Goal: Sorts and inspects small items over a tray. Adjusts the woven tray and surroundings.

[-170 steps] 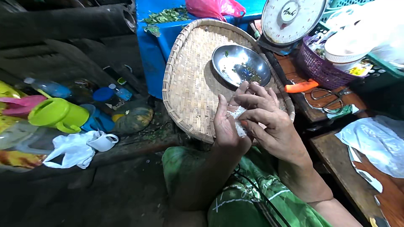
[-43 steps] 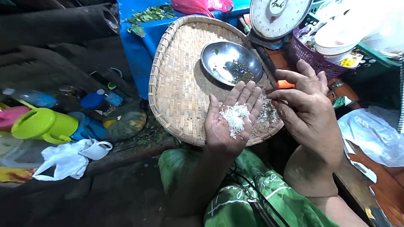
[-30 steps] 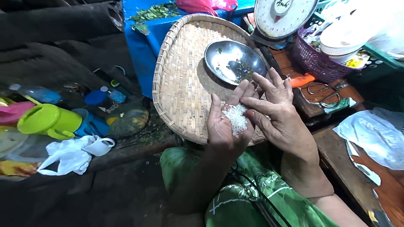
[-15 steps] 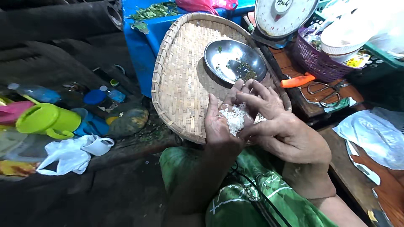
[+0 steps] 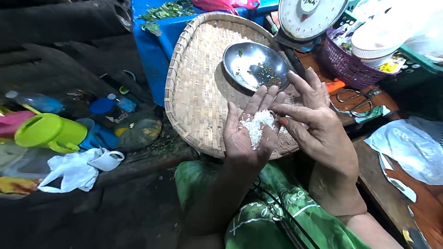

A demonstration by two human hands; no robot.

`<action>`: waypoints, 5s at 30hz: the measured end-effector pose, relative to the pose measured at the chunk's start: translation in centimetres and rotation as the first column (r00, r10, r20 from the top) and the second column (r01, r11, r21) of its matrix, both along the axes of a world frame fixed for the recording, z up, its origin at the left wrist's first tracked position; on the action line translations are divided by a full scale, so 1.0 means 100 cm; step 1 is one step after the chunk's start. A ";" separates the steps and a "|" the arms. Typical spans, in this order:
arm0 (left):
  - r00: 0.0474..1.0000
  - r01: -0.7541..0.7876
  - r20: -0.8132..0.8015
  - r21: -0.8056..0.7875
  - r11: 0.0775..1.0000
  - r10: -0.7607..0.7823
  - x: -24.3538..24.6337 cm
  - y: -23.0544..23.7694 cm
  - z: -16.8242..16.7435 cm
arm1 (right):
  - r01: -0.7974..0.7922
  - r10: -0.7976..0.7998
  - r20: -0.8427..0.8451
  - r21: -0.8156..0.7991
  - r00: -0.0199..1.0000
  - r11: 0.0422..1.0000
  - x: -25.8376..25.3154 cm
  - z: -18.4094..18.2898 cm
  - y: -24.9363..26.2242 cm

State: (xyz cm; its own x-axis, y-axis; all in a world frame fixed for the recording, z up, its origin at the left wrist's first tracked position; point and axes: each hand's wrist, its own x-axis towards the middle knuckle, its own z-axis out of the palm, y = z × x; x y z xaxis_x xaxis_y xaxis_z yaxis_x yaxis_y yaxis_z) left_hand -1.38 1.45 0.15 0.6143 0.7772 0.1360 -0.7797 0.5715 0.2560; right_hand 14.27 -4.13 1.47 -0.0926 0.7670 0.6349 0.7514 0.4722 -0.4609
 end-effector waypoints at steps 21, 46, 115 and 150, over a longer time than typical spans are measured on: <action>0.999 -0.038 0.009 0.042 0.998 0.037 -0.001 0.000 -0.002 | -0.119 0.122 0.070 -0.037 0.990 0.992 -0.010 -0.002 -0.002; 1.000 0.005 0.009 0.064 0.998 -0.005 -0.004 -0.001 -0.003 | -0.243 0.248 0.063 -0.075 0.967 0.967 -0.009 -0.007 0.003; 0.263 0.196 -0.059 0.981 0.007 0.963 -0.018 0.010 0.024 | -0.632 -0.121 -0.792 0.375 -0.599 0.678 -0.053 -0.018 0.021; 0.229 0.539 -0.191 0.841 0.039 0.954 -0.032 0.017 0.017 | -0.690 -0.189 -0.872 0.208 -0.452 0.693 -0.052 -0.017 0.017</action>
